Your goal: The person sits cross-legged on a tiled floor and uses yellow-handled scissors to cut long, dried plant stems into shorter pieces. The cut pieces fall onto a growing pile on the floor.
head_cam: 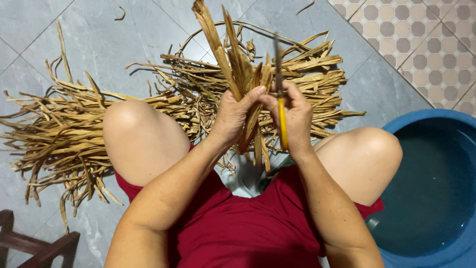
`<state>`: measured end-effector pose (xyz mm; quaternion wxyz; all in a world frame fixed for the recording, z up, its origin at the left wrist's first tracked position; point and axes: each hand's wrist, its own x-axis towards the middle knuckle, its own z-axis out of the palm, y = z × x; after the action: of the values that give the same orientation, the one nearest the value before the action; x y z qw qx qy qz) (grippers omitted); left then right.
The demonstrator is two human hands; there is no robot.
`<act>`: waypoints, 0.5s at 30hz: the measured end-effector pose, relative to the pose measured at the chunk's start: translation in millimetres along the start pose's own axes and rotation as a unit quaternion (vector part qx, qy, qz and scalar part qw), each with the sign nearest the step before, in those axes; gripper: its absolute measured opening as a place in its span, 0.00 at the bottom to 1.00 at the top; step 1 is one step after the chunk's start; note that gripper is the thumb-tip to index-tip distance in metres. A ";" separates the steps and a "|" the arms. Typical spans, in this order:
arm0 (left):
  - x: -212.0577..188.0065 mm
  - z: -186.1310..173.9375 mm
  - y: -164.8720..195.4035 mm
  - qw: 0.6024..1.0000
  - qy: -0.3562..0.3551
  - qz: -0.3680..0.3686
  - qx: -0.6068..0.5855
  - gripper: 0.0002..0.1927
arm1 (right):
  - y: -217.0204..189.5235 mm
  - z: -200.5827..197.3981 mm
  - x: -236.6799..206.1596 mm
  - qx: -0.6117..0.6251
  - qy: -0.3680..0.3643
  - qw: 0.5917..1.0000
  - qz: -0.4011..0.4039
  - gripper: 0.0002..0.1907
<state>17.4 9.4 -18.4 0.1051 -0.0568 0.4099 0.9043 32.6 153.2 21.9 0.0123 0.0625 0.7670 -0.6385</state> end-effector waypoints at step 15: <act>-0.1 4.3 -1.7 0.987 -0.090 -0.047 0.121 0.15 | 13.1 -17.2 13.1 0.128 0.005 0.986 -0.106 0.21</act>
<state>17.8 13.7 -16.8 0.1898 0.0193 0.5016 0.8438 22.0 173.4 11.0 -0.0673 -0.0152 0.6816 -0.7285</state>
